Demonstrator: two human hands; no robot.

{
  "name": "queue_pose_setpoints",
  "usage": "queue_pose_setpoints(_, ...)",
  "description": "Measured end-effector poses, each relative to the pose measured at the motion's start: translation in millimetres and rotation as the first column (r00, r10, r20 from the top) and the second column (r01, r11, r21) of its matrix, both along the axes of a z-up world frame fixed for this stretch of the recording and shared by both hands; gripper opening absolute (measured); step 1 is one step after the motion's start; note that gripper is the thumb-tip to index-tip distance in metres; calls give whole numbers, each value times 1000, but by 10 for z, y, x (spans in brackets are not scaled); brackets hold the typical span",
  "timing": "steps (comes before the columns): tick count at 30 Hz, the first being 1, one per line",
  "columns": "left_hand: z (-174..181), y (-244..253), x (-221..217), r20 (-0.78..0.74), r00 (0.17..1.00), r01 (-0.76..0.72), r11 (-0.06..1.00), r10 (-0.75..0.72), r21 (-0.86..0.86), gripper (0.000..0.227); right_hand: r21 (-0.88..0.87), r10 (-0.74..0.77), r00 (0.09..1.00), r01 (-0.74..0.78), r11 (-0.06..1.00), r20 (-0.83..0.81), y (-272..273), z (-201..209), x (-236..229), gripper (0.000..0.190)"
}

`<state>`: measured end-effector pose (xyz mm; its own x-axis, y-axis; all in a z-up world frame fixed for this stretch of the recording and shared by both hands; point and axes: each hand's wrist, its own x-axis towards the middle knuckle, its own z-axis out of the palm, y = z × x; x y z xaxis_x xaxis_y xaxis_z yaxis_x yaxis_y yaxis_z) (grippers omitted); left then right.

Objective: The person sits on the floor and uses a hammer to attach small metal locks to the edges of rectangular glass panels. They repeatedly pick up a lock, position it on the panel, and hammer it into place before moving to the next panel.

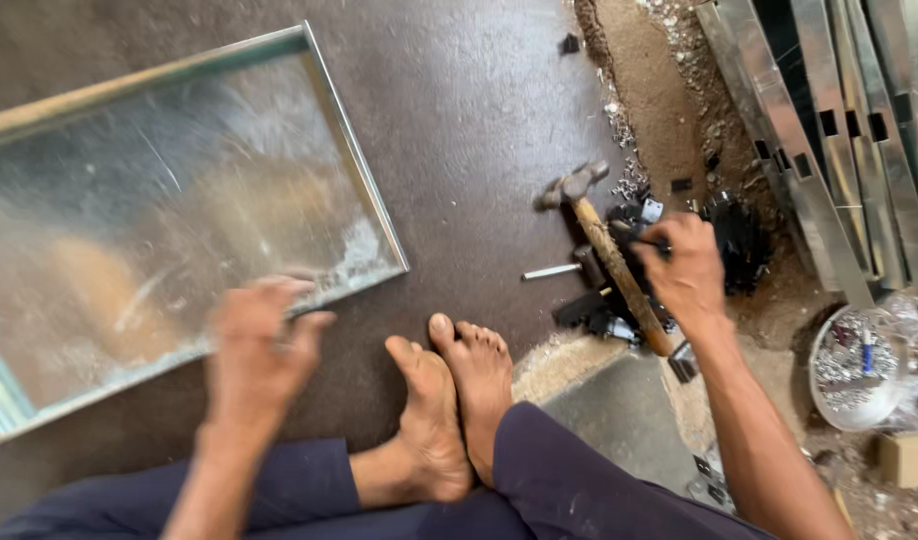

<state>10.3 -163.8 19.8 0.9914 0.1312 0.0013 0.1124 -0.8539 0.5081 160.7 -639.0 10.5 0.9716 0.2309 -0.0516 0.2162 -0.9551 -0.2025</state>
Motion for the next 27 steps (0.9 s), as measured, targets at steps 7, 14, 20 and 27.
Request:
queue_pose_setpoints(7, 121, -1434, 677, -421, 867, -289, 421, -265, -860, 54, 447, -142, 912, 318, 836, -384, 611, 130, -306, 24)
queue_pose_setpoints(14, -16, -480, 674, -18, 1000, 25, 994, -23, 104, 52, 193, 9, 980, -48, 980, 199, 27, -552, 662, 26)
queue_pose_setpoints(20, -546, 42, 633, 38, 997, 61, 998, -61, -22, 53, 172, -98, 994, 87, 981, 56, -87, -914, 871, 16)
queue_pose_setpoints(27, -945, -72, 856, -35, 997, 58, 984, -65, -168, 38, 416, -93, 994, 59, 907, 61, 193, -608, 722, 13)
